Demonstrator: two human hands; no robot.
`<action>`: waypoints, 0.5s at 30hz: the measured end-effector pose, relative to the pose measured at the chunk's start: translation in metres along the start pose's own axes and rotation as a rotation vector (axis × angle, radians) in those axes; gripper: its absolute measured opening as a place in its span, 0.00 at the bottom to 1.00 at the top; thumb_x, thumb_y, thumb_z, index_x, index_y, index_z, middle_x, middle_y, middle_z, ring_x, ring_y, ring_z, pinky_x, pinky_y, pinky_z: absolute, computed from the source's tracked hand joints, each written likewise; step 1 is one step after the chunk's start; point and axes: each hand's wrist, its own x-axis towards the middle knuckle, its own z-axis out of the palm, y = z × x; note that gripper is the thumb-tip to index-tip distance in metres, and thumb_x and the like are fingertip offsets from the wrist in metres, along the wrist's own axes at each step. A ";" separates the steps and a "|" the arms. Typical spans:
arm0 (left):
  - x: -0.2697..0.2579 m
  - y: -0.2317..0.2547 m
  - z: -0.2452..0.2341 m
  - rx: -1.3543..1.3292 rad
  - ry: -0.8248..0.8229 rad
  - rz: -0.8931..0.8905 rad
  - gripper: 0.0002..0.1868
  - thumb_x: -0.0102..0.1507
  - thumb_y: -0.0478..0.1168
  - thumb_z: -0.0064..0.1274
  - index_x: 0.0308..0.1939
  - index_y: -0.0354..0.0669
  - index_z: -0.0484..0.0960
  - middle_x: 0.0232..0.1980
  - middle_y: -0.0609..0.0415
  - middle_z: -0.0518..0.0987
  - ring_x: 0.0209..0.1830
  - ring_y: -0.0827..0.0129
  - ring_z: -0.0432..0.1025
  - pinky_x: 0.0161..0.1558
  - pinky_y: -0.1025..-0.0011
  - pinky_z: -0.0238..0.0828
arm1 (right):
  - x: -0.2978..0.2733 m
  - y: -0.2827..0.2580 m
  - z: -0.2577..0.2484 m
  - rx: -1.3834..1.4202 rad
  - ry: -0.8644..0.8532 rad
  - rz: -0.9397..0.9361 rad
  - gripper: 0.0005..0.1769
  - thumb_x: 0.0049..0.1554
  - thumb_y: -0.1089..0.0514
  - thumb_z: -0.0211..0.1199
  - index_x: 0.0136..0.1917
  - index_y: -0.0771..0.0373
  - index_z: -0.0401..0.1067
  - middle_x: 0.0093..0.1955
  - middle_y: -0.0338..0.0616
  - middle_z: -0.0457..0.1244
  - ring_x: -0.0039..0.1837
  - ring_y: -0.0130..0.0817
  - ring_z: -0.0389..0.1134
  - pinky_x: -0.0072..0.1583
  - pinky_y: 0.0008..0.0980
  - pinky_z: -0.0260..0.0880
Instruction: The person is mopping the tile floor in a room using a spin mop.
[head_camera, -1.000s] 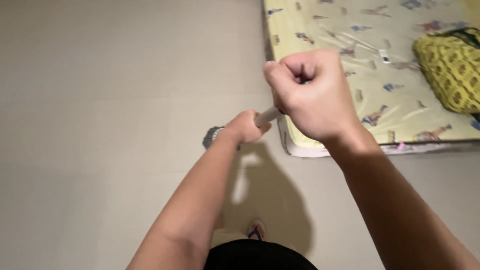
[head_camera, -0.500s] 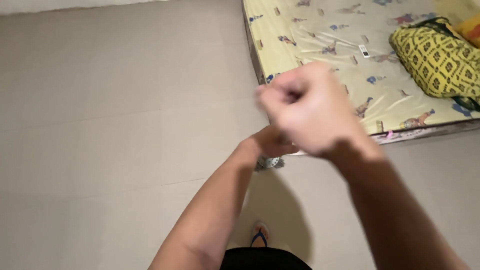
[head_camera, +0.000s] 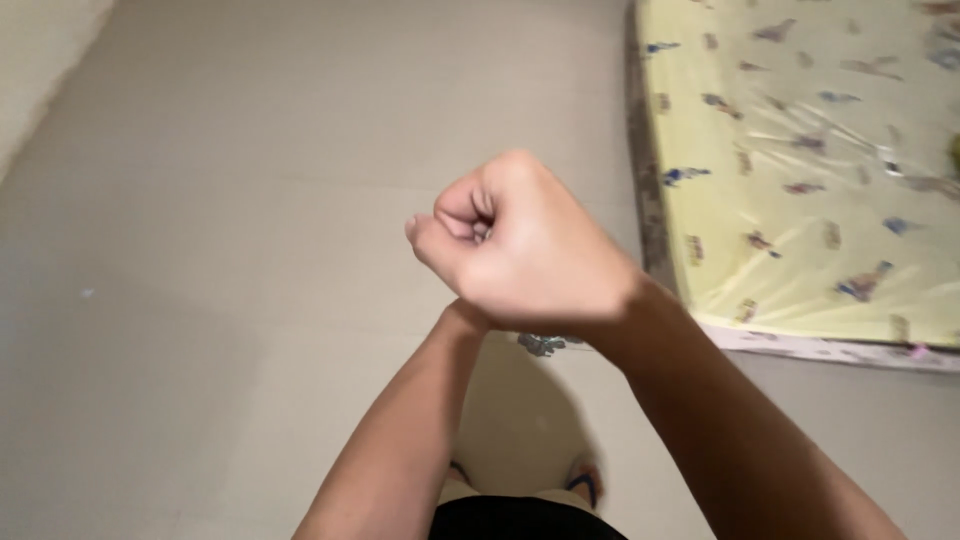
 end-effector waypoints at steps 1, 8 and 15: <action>0.007 0.008 0.011 0.003 -0.014 0.020 0.29 0.71 0.42 0.49 0.18 0.53 0.53 0.20 0.66 0.53 0.19 0.78 0.47 0.25 0.76 0.47 | 0.009 -0.005 0.011 0.005 -0.023 -0.007 0.31 0.58 0.61 0.59 0.18 0.61 0.49 0.17 0.30 0.45 0.24 0.21 0.43 0.28 0.32 0.46; 0.070 0.142 0.064 0.997 0.354 -0.623 0.12 0.72 0.48 0.42 0.48 0.43 0.69 0.45 0.59 0.69 0.46 0.85 0.66 0.46 0.81 0.64 | 0.055 -0.025 0.078 0.023 -0.134 -0.210 0.31 0.61 0.61 0.59 0.21 0.61 0.48 0.21 0.29 0.43 0.27 0.20 0.41 0.30 0.31 0.43; 0.123 0.215 0.093 2.324 -0.428 -0.921 0.25 0.67 0.45 0.46 0.67 0.46 0.63 0.64 0.59 0.69 0.63 0.83 0.65 0.60 0.72 0.68 | 0.077 -0.014 0.102 0.122 -0.345 -0.330 0.30 0.63 0.59 0.60 0.21 0.62 0.57 0.21 0.29 0.50 0.28 0.19 0.47 0.31 0.28 0.46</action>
